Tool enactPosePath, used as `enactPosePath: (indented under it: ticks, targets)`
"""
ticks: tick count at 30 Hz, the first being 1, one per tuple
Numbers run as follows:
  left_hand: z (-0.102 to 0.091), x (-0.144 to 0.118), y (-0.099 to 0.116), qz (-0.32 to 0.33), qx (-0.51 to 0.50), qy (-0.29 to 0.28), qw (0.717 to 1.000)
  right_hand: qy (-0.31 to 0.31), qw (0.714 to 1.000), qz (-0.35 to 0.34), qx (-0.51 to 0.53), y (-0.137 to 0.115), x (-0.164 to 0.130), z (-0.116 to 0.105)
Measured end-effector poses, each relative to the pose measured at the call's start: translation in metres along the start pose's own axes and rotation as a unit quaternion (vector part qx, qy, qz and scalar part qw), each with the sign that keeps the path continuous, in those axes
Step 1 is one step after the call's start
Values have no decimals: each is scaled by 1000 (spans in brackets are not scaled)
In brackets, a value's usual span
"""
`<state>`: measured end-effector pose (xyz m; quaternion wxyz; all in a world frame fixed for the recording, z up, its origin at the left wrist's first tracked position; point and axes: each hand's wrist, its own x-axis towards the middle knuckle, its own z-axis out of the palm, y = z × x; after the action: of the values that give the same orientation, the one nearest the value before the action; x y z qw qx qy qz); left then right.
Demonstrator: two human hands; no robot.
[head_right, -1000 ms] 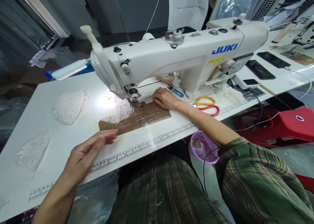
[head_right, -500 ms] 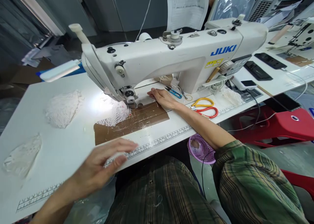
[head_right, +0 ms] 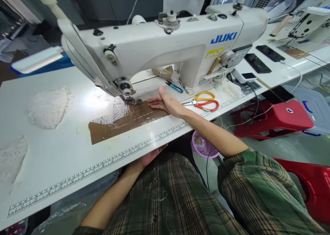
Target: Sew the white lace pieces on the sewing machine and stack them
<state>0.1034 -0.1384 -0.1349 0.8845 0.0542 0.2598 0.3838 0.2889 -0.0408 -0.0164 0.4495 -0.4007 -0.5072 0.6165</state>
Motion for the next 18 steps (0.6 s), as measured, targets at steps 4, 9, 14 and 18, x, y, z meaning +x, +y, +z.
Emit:
enactPosePath:
  ticks: [4,9,14,18]
  targets:
    - [25,3,-8,-57,-4,-30,998,-62,991,0,-120,5,-18,13]
    - [41,-4,-18,-118,-11,-60,991,-124,974,-12,-188,1,-72,25]
    - [48,-7,-19,-129,-44,-37,990,-148,984,64,-72,7,-110,28]
    - [50,-10,-21,-102,-31,-10,994,-154,979,118,59,9,-131,22]
